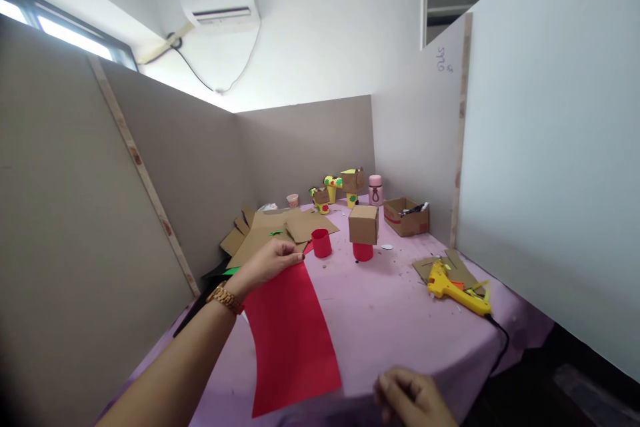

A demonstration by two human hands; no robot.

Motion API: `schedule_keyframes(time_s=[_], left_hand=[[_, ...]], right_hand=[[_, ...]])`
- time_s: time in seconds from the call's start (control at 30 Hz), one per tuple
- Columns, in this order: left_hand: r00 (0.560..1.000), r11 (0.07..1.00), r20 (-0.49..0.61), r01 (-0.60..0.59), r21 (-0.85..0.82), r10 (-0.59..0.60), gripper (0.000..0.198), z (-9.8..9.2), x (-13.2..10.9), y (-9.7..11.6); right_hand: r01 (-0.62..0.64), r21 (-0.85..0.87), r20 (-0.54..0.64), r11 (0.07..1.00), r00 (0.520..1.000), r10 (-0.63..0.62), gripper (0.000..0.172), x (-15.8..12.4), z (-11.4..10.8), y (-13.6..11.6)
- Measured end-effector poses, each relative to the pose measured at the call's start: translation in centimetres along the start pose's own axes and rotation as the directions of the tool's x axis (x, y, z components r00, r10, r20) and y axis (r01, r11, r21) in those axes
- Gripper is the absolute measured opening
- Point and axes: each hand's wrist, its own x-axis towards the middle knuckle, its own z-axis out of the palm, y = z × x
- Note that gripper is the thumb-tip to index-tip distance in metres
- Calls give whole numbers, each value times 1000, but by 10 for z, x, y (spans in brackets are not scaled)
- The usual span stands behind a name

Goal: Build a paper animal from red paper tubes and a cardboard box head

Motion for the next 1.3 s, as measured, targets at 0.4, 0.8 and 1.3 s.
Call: schedule_keyframes(time_s=[0.4, 0.8, 1.3], left_hand=[[871, 876, -182, -403, 265, 456, 27, 84, -48, 52], [631, 722, -367, -513, 465, 684, 30, 163, -87, 13], [576, 720, -432, -556, 415, 694, 31, 167, -96, -6]], right_hand=[[-132, 464, 68, 876, 991, 114, 45, 41, 51, -13], [-201, 735, 38, 647, 966, 257, 38, 32, 50, -29], [-33, 499, -132, 866, 985, 114, 62, 31, 43, -13]])
